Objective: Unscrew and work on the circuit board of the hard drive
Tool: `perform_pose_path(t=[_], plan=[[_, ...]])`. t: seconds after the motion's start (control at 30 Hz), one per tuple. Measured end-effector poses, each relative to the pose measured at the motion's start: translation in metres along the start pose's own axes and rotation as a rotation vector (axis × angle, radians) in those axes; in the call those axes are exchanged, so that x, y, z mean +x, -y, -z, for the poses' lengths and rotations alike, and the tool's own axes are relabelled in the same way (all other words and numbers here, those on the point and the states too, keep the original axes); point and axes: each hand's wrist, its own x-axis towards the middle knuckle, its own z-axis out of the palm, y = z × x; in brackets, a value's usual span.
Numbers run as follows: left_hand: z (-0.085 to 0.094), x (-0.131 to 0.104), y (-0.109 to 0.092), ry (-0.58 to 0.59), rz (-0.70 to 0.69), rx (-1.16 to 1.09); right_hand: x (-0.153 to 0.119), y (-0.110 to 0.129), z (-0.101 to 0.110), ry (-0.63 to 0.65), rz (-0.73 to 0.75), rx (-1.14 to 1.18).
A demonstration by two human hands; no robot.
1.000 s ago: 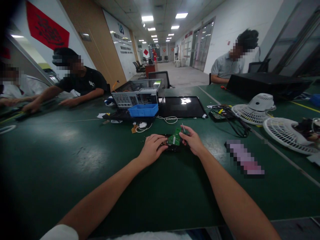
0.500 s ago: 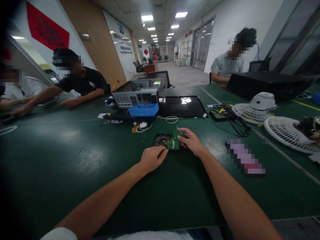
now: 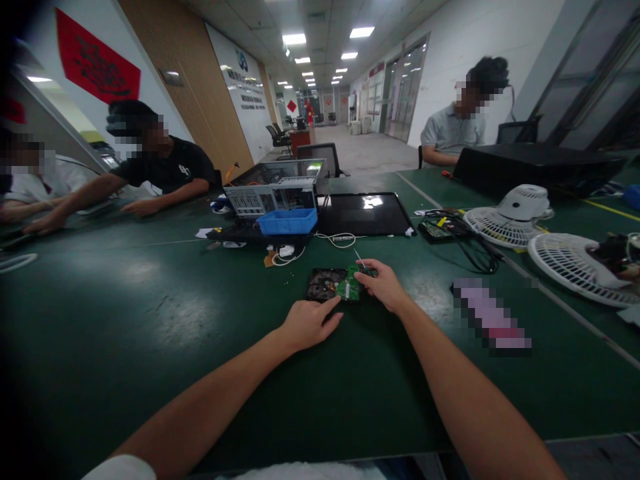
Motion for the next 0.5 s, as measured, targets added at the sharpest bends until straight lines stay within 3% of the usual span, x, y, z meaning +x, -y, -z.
perform_pose_path(t=[0.5], plan=[[0.0038,0.0013,-0.0009,0.062,0.033,-0.008,0.0014,-0.0084,-0.0035,-0.069,-0.012,-0.147]])
